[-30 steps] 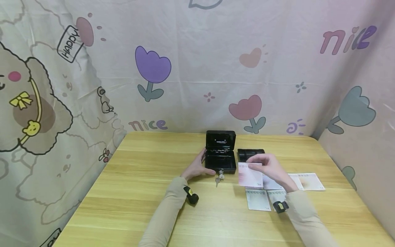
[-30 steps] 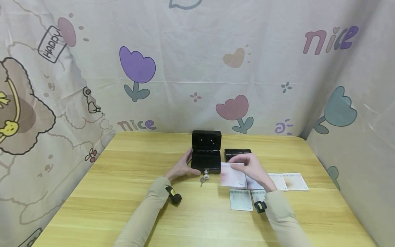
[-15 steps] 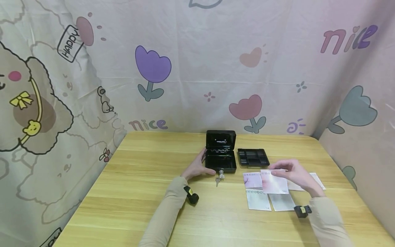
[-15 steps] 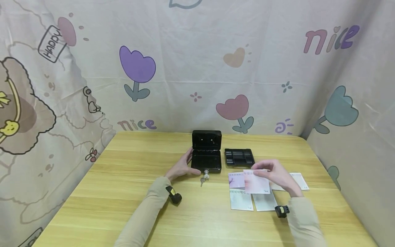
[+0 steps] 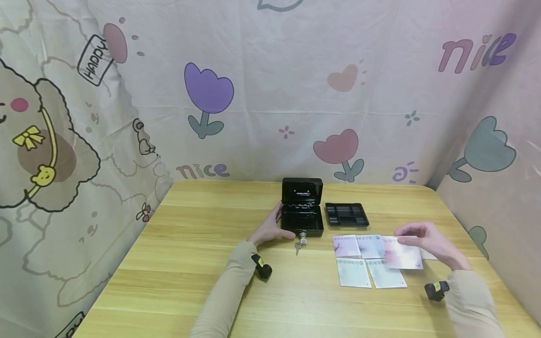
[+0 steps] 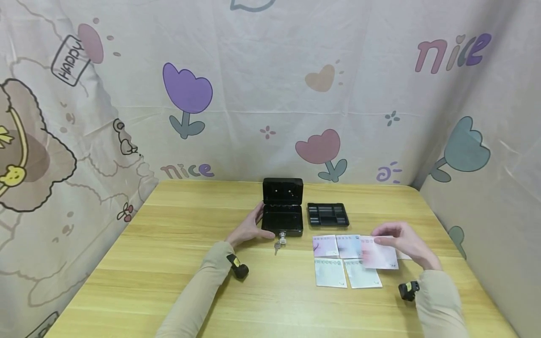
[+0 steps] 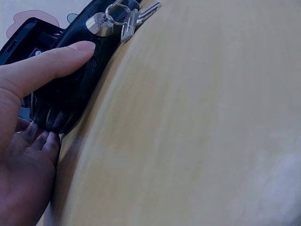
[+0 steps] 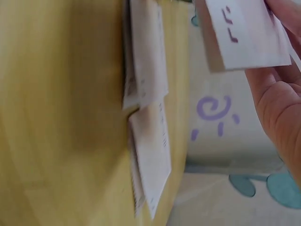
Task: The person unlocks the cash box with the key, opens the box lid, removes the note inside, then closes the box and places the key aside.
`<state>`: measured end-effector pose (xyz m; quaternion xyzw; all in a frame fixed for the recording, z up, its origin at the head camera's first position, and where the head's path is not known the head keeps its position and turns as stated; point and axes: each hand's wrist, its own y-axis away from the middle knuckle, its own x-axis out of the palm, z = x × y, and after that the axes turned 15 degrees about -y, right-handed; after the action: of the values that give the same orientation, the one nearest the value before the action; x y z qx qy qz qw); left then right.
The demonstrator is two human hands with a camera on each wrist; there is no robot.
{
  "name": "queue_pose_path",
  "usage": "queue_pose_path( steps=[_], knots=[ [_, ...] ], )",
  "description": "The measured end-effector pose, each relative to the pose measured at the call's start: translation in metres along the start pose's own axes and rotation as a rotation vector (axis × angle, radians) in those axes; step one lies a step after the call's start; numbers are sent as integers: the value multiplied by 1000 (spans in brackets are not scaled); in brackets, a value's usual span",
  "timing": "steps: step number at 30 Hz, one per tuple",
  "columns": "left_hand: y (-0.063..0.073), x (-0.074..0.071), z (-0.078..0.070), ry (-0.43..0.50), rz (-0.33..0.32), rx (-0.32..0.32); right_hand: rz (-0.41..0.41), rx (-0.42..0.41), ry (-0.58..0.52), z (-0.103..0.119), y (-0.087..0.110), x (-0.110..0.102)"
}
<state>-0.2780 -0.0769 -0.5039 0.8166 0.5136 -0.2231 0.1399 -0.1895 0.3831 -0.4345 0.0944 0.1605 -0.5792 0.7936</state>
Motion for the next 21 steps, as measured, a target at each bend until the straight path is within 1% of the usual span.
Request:
queue_pose_path(
  steps=[6, 12, 15, 19, 21],
  knots=[
    [0, 0, 0, 17, 2, 10, 20, 14, 3, -9, 7, -11],
    [0, 0, -1, 11, 6, 6, 84, -5, -5, -17, 15, -25],
    [0, -1, -2, 4, 3, 2, 109, 20, -2, -20, 19, -29],
    [0, -1, -2, 4, 1, -2, 112, 61, 23, -24, 21, -29],
    [0, -1, -2, 9, 2, -4, 111, 67, 34, -26, 21, -27]
  ],
)
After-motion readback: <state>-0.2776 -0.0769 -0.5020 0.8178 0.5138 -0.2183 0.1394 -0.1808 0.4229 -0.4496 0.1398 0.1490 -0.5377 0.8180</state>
